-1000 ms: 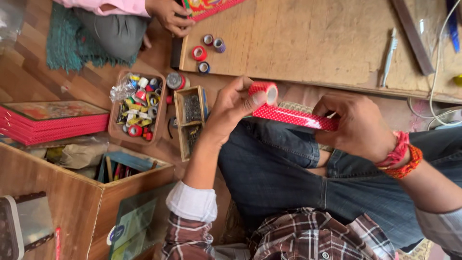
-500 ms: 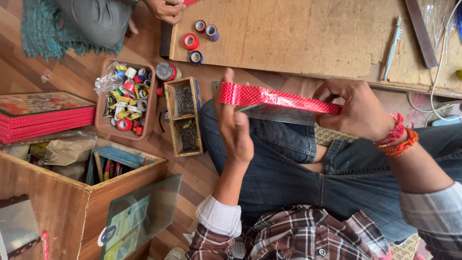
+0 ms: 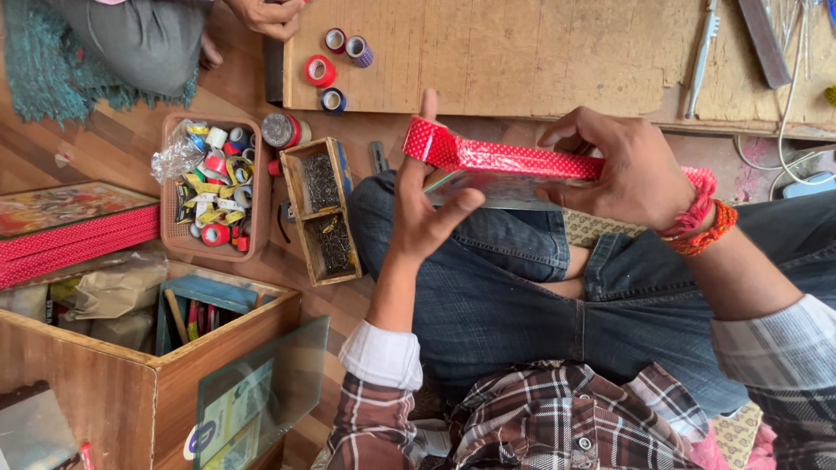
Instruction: The person sits on the floor and applies red polka-dotted tape to the edges of small wooden frames with printed images. They smooth the tape along each side, trim excess, and place finished frames aside.
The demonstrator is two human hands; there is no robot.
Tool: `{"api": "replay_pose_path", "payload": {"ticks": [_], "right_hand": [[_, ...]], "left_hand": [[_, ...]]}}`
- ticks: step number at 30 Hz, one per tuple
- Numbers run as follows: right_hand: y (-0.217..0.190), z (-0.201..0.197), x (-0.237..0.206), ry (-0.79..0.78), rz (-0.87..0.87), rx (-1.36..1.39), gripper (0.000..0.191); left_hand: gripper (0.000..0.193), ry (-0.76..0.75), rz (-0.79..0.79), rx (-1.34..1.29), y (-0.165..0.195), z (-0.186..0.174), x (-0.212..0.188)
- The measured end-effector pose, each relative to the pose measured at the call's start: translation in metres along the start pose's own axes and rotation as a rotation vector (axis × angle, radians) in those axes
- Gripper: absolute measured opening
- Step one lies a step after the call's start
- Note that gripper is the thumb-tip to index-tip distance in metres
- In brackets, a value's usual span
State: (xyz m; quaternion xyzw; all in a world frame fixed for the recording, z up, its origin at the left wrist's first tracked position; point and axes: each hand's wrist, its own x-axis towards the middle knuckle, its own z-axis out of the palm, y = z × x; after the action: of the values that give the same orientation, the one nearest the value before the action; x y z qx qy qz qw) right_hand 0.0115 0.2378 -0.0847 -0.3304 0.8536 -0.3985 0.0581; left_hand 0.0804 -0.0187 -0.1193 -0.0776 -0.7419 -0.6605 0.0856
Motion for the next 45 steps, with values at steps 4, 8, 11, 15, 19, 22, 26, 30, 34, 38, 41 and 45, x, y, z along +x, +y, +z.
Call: {"api": "replay_pose_path", "payload": {"ticks": [4,8,11,15,19,22,26,30,34,38,41,45], "right_hand": [[-0.001,-0.002,0.004,0.016,-0.009,-0.055,0.067],[-0.021,0.013,0.001,0.246,-0.323,-0.342,0.063],[-0.052,0.039,-0.005,0.312,-0.331,-0.337,0.055],[-0.076,0.056,0.004,0.376,-0.220,-0.339,0.050],[-0.081,0.057,0.016,0.392,-0.204,-0.344,0.049],[-0.078,0.050,0.017,0.383,-0.180,-0.243,0.042],[-0.070,0.040,0.023,0.327,-0.101,0.046,0.034],[-0.065,0.029,0.032,0.172,-0.042,0.169,0.033],[-0.060,0.024,0.030,0.153,-0.084,0.116,0.036],[-0.037,0.017,0.018,0.108,-0.126,0.086,0.034],[-0.006,0.004,-0.010,0.048,-0.028,0.071,0.033],[0.044,-0.016,-0.055,0.080,-0.053,0.078,0.031]], "left_hand": [[0.106,0.150,0.119,0.401,0.000,0.012,-0.014],[0.114,0.118,-0.037,0.109,-0.003,0.014,-0.018],[0.117,0.110,-0.066,0.056,-0.006,0.013,-0.014],[0.112,0.119,0.041,0.185,-0.009,0.014,-0.014],[0.109,0.163,0.049,0.368,-0.013,0.018,-0.015],[0.109,0.188,0.030,0.303,-0.014,0.025,-0.016],[0.117,0.187,-0.196,-0.008,-0.012,0.029,-0.018],[0.115,0.163,-0.028,0.127,-0.013,0.025,-0.018],[0.113,0.160,0.019,0.112,-0.015,0.026,-0.015],[0.121,0.185,-0.002,0.077,-0.012,0.029,-0.013],[0.126,0.165,-0.083,0.040,-0.007,0.031,-0.013],[0.125,0.162,-0.116,-0.051,-0.001,0.037,-0.010]]}}
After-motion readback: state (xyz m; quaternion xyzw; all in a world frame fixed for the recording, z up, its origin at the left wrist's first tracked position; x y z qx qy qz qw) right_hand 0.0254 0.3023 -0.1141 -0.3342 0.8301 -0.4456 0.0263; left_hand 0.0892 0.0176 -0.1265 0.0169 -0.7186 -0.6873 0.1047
